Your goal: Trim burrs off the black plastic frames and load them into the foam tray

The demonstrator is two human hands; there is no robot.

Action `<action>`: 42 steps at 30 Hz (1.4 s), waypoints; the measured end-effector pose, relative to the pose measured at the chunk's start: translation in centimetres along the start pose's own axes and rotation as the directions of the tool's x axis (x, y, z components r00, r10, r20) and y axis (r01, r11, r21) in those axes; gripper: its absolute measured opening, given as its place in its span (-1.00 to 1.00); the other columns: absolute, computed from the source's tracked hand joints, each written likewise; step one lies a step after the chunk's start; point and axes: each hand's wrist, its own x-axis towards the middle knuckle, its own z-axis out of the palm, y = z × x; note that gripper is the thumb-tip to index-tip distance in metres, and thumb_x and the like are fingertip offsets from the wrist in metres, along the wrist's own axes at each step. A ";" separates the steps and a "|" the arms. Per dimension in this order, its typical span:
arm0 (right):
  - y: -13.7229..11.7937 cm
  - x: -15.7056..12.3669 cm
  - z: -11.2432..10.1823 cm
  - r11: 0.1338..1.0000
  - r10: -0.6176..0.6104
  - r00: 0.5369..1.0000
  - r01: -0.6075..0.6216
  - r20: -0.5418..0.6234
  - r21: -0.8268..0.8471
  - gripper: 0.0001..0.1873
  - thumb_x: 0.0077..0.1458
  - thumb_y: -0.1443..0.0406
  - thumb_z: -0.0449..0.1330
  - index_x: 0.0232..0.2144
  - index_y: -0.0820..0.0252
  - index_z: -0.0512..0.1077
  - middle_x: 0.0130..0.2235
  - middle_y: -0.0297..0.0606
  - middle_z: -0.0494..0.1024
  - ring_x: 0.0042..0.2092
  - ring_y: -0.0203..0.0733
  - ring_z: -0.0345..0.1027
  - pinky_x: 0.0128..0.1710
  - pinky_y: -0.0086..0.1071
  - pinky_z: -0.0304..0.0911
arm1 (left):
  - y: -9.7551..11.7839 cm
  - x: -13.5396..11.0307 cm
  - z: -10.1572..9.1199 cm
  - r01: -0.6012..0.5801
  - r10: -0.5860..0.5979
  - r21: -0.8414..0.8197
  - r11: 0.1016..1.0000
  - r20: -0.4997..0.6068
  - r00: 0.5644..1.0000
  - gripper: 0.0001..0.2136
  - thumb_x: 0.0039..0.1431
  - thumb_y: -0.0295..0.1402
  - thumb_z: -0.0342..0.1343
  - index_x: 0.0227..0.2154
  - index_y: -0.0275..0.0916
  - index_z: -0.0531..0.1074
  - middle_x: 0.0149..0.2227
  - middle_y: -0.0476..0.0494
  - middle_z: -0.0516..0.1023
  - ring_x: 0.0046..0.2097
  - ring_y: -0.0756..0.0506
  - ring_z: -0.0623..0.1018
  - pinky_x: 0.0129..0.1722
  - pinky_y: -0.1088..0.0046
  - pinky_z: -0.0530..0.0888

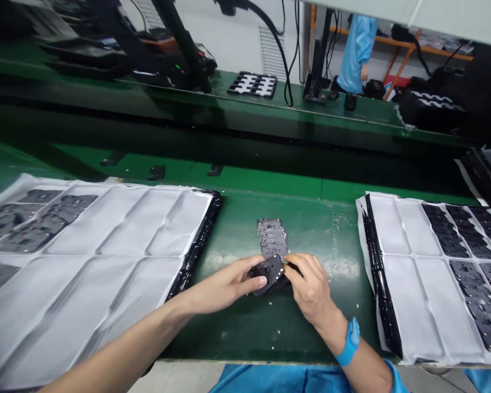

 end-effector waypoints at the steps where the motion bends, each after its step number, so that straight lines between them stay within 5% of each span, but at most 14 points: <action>1: 0.0 -0.1 0.1 1.000 0.009 1.000 -0.009 -0.019 -0.002 -0.60 0.37 0.53 0.01 -0.06 0.11 0.59 -0.05 -0.06 0.63 -0.01 -0.01 0.50 -0.09 -0.10 0.48 | 0.0 0.2 0.2 0.033 -0.033 -0.030 0.999 0.021 0.999 -0.78 0.27 -0.21 0.09 -0.13 -0.22 0.38 -0.28 -0.03 0.48 -0.29 -0.08 0.48 -0.23 0.35 0.50; 7: 0.1 -1.1 0.7 0.982 0.164 0.984 -0.157 -0.063 0.101 -0.48 0.33 0.54 -0.01 0.13 0.06 0.55 0.05 -0.06 0.61 0.04 -0.05 0.56 0.00 -0.15 0.55 | -0.7 1.1 1.6 0.015 -0.021 -0.093 0.996 -0.060 0.998 -0.86 0.24 -0.31 0.13 -0.28 -0.18 0.28 -0.38 0.08 0.35 -0.38 -0.01 0.40 -0.35 0.46 0.38; 11: -0.4 -1.7 1.2 0.925 0.314 0.950 -0.304 -0.005 0.227 -0.32 0.21 0.56 0.02 0.30 0.03 0.41 0.18 -0.09 0.57 0.21 -0.01 0.49 0.21 -0.06 0.47 | -1.2 1.4 2.2 -0.072 0.058 -0.087 0.994 -0.150 0.987 -0.74 0.19 -0.45 0.13 -0.07 -0.18 0.29 -0.23 -0.02 0.48 -0.21 -0.08 0.54 -0.19 0.36 0.51; 16: -1.3 -2.4 1.6 0.816 0.412 0.898 -0.440 0.158 0.375 -0.16 0.19 0.57 0.04 0.47 0.07 0.08 0.31 -0.05 0.45 0.30 -0.04 0.40 0.28 -0.07 0.40 | -0.9 1.1 2.3 -0.141 0.221 0.356 0.924 -0.193 0.956 -0.61 0.31 -0.48 0.06 0.17 -0.11 0.33 -0.03 -0.15 0.57 0.01 -0.19 0.60 0.07 0.16 0.53; 20: -1.7 -2.8 2.2 0.853 0.352 0.924 -0.383 0.153 0.354 -0.15 0.21 0.60 0.01 0.47 0.06 0.00 0.37 -0.04 0.32 0.41 -0.04 0.22 0.39 0.01 0.24 | -1.3 1.1 3.1 -0.113 0.291 0.682 0.723 -0.152 0.945 -0.68 0.39 -0.51 -0.09 0.08 -0.14 0.42 -0.02 -0.19 0.53 -0.06 -0.20 0.60 -0.03 0.17 0.58; 23: -1.8 -3.1 2.7 0.884 0.324 0.931 -0.361 0.170 0.295 -0.14 0.22 0.62 -0.05 0.48 0.05 -0.02 0.41 -0.04 0.24 0.45 -0.03 0.11 0.42 0.06 0.19 | -2.4 1.5 4.0 -0.078 0.285 0.776 0.626 -0.134 0.949 -0.66 0.33 -0.59 -0.10 0.05 -0.18 0.40 -0.06 -0.21 0.51 -0.03 -0.22 0.55 -0.04 0.15 0.60; 30: -2.1 -2.9 3.6 0.900 0.350 0.929 -0.369 0.119 0.233 0.00 0.12 0.67 -0.05 0.51 0.08 -0.19 0.41 0.04 0.16 0.46 0.01 0.05 0.41 0.12 0.19 | -4.1 2.5 4.8 -0.200 0.381 0.701 0.684 -0.110 0.918 -0.44 0.17 -0.72 -0.13 0.21 -0.20 0.26 0.04 -0.24 0.43 0.06 -0.22 0.44 0.09 0.03 0.53; 36: -1.9 -2.5 3.7 0.904 0.391 0.919 -0.393 0.043 0.168 -0.35 0.26 0.61 -0.07 0.32 0.14 0.20 0.09 0.00 0.48 0.16 0.02 0.40 0.19 0.03 0.41 | -3.6 3.0 4.5 -0.240 0.385 0.639 0.731 -0.095 0.918 -0.67 0.29 -0.62 -0.19 -0.06 -0.21 0.37 -0.12 -0.22 0.48 -0.08 -0.22 0.48 -0.03 0.08 0.55; 42: -3.0 -1.8 -0.7 0.878 0.452 0.885 -0.419 -0.111 0.233 -0.61 0.34 0.50 0.00 0.10 0.13 0.40 -0.04 -0.12 0.56 0.01 -0.10 0.50 0.05 -0.27 0.46 | -0.9 4.0 3.5 -0.161 0.256 0.384 0.909 -0.210 0.944 -0.82 0.33 -0.27 0.09 -0.06 -0.15 0.38 -0.12 -0.19 0.60 -0.18 -0.21 0.59 -0.15 0.18 0.58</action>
